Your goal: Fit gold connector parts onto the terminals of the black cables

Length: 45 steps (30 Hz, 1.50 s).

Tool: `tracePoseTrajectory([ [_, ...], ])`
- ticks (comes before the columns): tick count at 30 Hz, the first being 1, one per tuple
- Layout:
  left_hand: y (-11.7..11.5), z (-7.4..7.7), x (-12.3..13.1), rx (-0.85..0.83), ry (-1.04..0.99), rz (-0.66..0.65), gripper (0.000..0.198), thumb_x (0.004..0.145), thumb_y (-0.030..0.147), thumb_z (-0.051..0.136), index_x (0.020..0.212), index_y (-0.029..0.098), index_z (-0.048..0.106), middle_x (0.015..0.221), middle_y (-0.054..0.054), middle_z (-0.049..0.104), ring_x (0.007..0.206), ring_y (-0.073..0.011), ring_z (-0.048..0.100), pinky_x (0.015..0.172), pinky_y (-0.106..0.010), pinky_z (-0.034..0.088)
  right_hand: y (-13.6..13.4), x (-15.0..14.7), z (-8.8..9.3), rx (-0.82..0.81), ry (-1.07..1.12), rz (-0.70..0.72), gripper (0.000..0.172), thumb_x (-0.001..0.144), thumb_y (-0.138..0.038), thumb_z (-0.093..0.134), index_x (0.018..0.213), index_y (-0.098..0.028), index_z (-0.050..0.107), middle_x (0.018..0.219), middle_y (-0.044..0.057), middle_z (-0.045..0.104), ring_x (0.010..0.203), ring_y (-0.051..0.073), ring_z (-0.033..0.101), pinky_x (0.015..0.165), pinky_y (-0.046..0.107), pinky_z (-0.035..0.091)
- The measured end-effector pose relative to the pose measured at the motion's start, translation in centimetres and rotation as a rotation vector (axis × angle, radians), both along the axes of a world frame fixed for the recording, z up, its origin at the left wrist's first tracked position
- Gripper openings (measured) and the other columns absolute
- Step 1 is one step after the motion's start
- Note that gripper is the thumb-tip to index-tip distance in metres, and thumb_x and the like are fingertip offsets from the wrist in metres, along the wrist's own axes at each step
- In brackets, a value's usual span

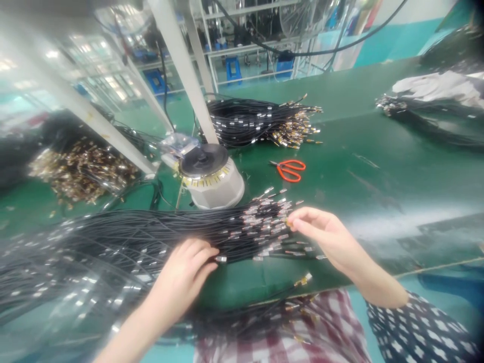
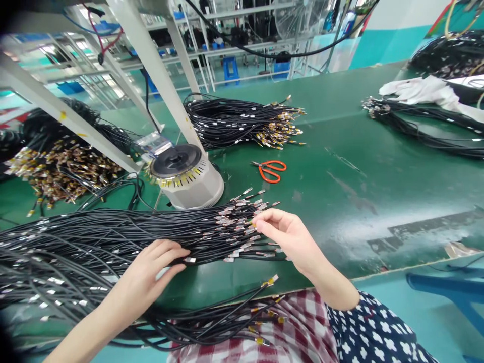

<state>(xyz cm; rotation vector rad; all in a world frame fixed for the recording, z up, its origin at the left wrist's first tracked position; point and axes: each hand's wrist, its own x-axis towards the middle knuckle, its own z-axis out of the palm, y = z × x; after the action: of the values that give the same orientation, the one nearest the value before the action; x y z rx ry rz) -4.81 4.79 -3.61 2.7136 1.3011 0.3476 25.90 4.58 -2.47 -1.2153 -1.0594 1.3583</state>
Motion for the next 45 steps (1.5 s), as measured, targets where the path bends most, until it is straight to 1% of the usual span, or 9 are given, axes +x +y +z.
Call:
tracePoseTrajectory([
  [4, 0.2, 0.0, -0.6, 0.069, -0.089, -0.008, 0.018, 0.092, 0.013, 0.05, 0.087, 0.018, 0.067, 0.088, -0.008, 0.069, 0.084, -0.023, 0.061, 0.077, -0.038, 0.05, 0.0, 0.0, -0.1, -0.008, -0.016, -0.005, 0.025, 0.072, -0.042, 0.078, 0.073, -0.019, 0.069, 0.076, 0.003, 0.066, 0.073, 0.016, 0.057, 0.071, 0.029, 0.049],
  [10, 0.6, 1.0, 0.9, 0.138, -0.284, -0.012, 0.014, 0.089, 0.006, 0.056, 0.09, 0.017, 0.065, 0.088, -0.008, 0.067, 0.083, -0.0212, 0.059, 0.075, -0.036, 0.05, -0.3, 0.5, -0.3, -0.005, 0.006, -0.011, 0.021, 0.074, -0.039, 0.077, 0.075, -0.02, 0.07, 0.079, 0.002, 0.065, 0.076, 0.015, 0.056, 0.074, 0.028, 0.046],
  [14, 0.3, 1.3, 4.0, 0.128, -0.347, -0.054, 0.016, 0.089, 0.004, 0.054, 0.089, 0.017, 0.064, 0.084, -0.007, 0.065, 0.08, -0.0199, 0.058, 0.072, -0.034, 0.051, -0.2, 0.6, -0.6, -0.004, -0.003, -0.019, 0.021, 0.075, -0.04, 0.076, 0.076, -0.02, 0.069, 0.079, 0.002, 0.065, 0.076, 0.016, 0.056, 0.073, 0.028, 0.046],
  [22, -0.4, -1.2, 10.5, 0.046, -0.328, -0.123, 0.021, 0.089, 0.003, 0.047, 0.084, 0.013, 0.064, 0.08, -0.01, 0.064, 0.077, -0.022, 0.057, 0.071, -0.036, 0.052, 0.4, -0.8, -0.6, -0.027, 0.039, 0.018, 0.02, 0.074, -0.037, 0.077, 0.077, -0.019, 0.069, 0.078, 0.002, 0.065, 0.074, 0.015, 0.057, 0.073, 0.028, 0.047],
  [25, -0.7, -1.2, 9.1, 0.021, -0.292, -0.125, 0.017, 0.091, 0.009, 0.049, 0.092, 0.014, 0.065, 0.087, -0.01, 0.066, 0.08, -0.0233, 0.059, 0.074, -0.039, 0.054, 0.5, -0.9, -0.3, -0.019, 0.058, 0.035, 0.018, 0.076, -0.036, 0.076, 0.077, -0.019, 0.069, 0.079, 0.001, 0.065, 0.074, 0.014, 0.056, 0.073, 0.026, 0.046],
  [28, -1.0, -0.8, 6.4, 0.08, -0.103, -0.039, 0.025, 0.087, 0.019, 0.06, 0.111, 0.011, 0.061, 0.107, -0.017, 0.065, 0.098, -0.0328, 0.058, 0.081, -0.051, 0.052, 0.4, -0.6, -0.3, -0.038, 0.042, 0.019, 0.017, 0.077, -0.035, 0.076, 0.077, -0.019, 0.07, 0.078, 0.001, 0.065, 0.074, 0.013, 0.056, 0.072, 0.025, 0.046],
  [35, -0.9, -0.8, 4.5, 0.17, 0.332, -0.049, 0.038, 0.075, -0.006, 0.048, 0.108, 0.005, 0.064, 0.106, -0.02, 0.067, 0.091, -0.0339, 0.062, 0.078, -0.048, 0.053, 0.4, -0.8, -0.4, -0.046, 0.077, 0.012, 0.018, 0.075, -0.036, 0.077, 0.076, -0.019, 0.069, 0.078, 0.001, 0.065, 0.074, 0.014, 0.056, 0.073, 0.026, 0.046],
  [40, -0.4, 0.0, 3.4, 0.14, 0.108, -0.124, 0.029, 0.077, -0.004, 0.045, 0.097, 0.006, 0.064, 0.098, -0.019, 0.066, 0.089, -0.0294, 0.062, 0.078, -0.042, 0.053, 0.1, -0.4, -0.1, -0.023, 0.045, 0.002, 0.018, 0.075, -0.036, 0.078, 0.076, -0.019, 0.071, 0.077, 0.001, 0.065, 0.073, 0.013, 0.056, 0.071, 0.025, 0.045],
  [45, -0.2, 1.9, 1.9, -0.016, -0.12, -0.024, 0.023, 0.077, 0.002, 0.046, 0.091, 0.018, 0.055, 0.085, -0.006, 0.062, 0.08, -0.0228, 0.058, 0.073, -0.037, 0.05, 0.1, 0.6, -0.2, 0.026, 0.021, -0.056, 0.013, 0.078, -0.034, 0.076, 0.08, -0.022, 0.073, 0.081, -0.001, 0.068, 0.077, 0.012, 0.057, 0.076, 0.022, 0.045],
])
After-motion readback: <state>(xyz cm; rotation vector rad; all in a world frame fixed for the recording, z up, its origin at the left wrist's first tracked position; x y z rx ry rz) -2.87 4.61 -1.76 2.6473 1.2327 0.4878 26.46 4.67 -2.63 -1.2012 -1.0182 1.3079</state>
